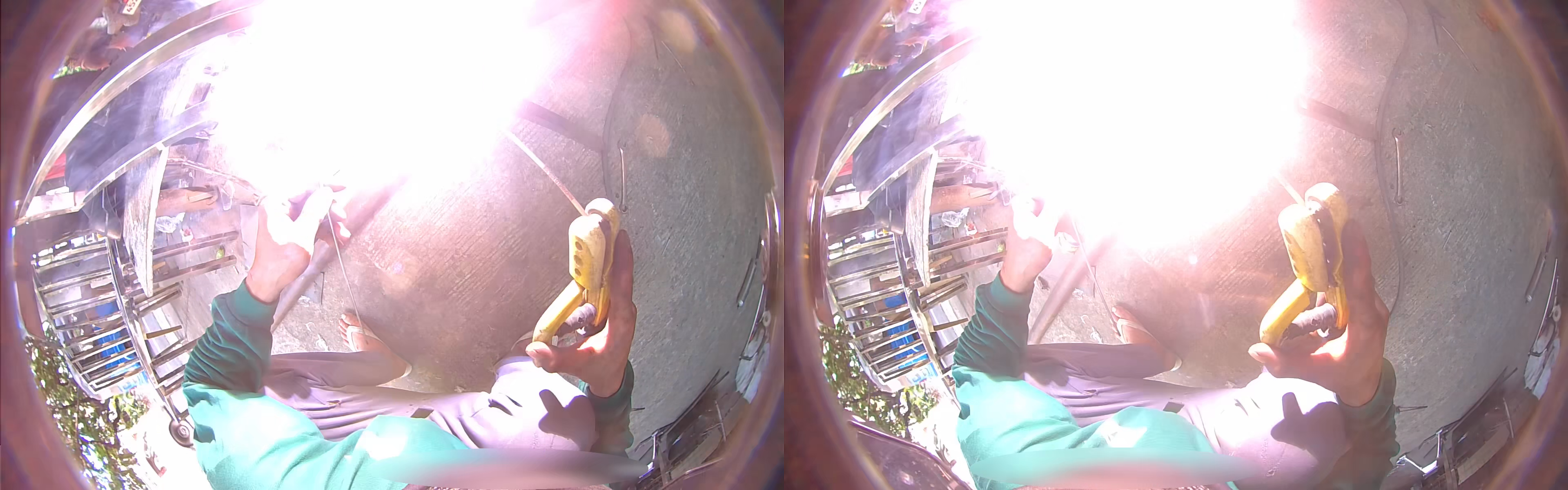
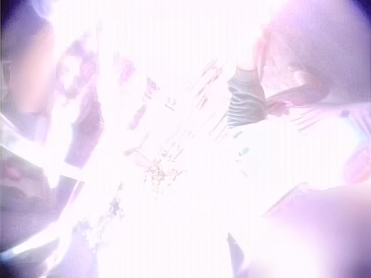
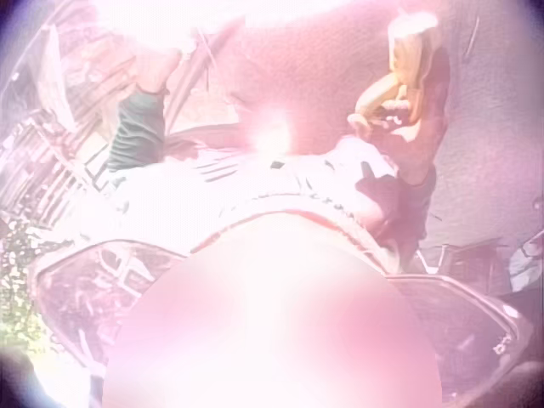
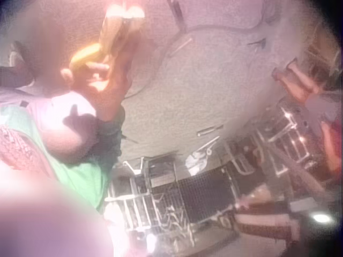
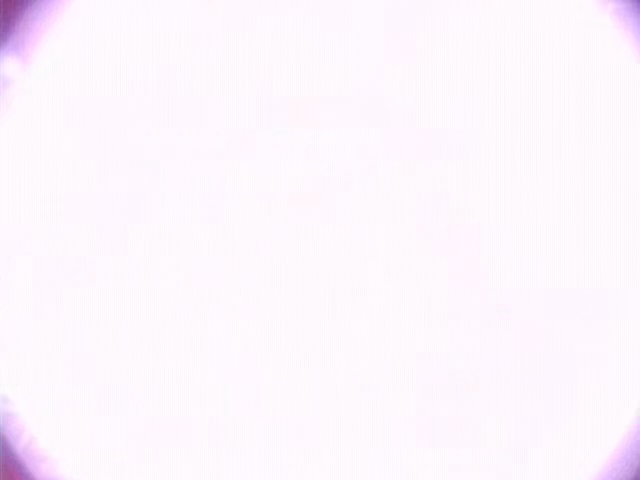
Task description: The person welds joints on a metal frame using a handheld welding torch and filler rod. They repeatedly position the torch, strike an arc, and move along seams while holding the rod with the other hand. The person repositions the frame and continues welding different joints.
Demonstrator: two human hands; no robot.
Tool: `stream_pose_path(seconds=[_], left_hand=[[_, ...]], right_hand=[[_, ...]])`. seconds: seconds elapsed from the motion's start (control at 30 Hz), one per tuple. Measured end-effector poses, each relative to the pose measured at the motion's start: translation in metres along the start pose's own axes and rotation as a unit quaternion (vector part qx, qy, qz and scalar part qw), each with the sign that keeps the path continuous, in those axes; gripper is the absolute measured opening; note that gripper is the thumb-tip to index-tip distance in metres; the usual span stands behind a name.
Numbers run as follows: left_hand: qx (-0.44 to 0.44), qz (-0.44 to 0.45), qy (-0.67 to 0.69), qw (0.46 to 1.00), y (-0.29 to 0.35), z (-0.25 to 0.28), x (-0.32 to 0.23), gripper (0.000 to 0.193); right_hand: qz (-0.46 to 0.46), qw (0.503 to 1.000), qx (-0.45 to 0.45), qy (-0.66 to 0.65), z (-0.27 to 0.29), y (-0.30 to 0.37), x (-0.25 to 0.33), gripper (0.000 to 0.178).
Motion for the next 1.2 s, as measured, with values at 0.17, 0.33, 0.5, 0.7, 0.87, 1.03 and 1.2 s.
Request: stream_pose_path(seconds=[0.17,0.33,0.5,0.7,0.87,1.03,1.2], left_hand=[[0.030,0.011,0.029,0.999,-0.0033,-0.0011,0.0071,0.027],[0.031,0.009,0.034,0.999,-0.0037,-0.0024,0.0082,0.027],[0.032,0.014,0.039,0.999,-0.0049,-0.0046,0.0079,0.027],[0.031,0.010,0.040,0.999,-0.0046,-0.0037,0.0092,0.027],[0.030,0.008,0.034,0.999,-0.0050,-0.0030,0.0079,0.027],[0.014,0.016,-0.003,1.000,-0.0039,-0.0014,0.0060,0.028],[0.005,0.030,0.018,0.999,-0.0039,-0.0010,0.0078,0.029]], right_hand=[[-0.051,0.998,-0.026,-0.016,0.0022,0.0024,-0.0018,0.134],[-0.050,0.999,-0.005,0.010,0.0029,0.0013,-0.0007,0.131],[-0.056,0.998,-0.006,0.009,0.0022,0.0013,-0.0020,0.130],[-0.059,0.998,-0.002,0.007,0.0012,0.0022,-0.0029,0.130],[-0.057,0.998,0.005,0.029,0.0009,0.0018,-0.0015,0.129],[-0.046,0.997,0.025,-0.048,-0.0022,0.0009,-0.0028,0.126],[-0.040,0.999,0.020,-0.017,-0.0024,0.0015,-0.0032,0.129]])
Point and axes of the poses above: each hand's wrist, its own y-axis away from the middle knuckle, its own z-axis out of the back of the hand, x = y × z, the point moved 6 cm from there along -y, towards the middle knuckle, and after that the axes turned 3 degrees about y, right-handed, at the moved point
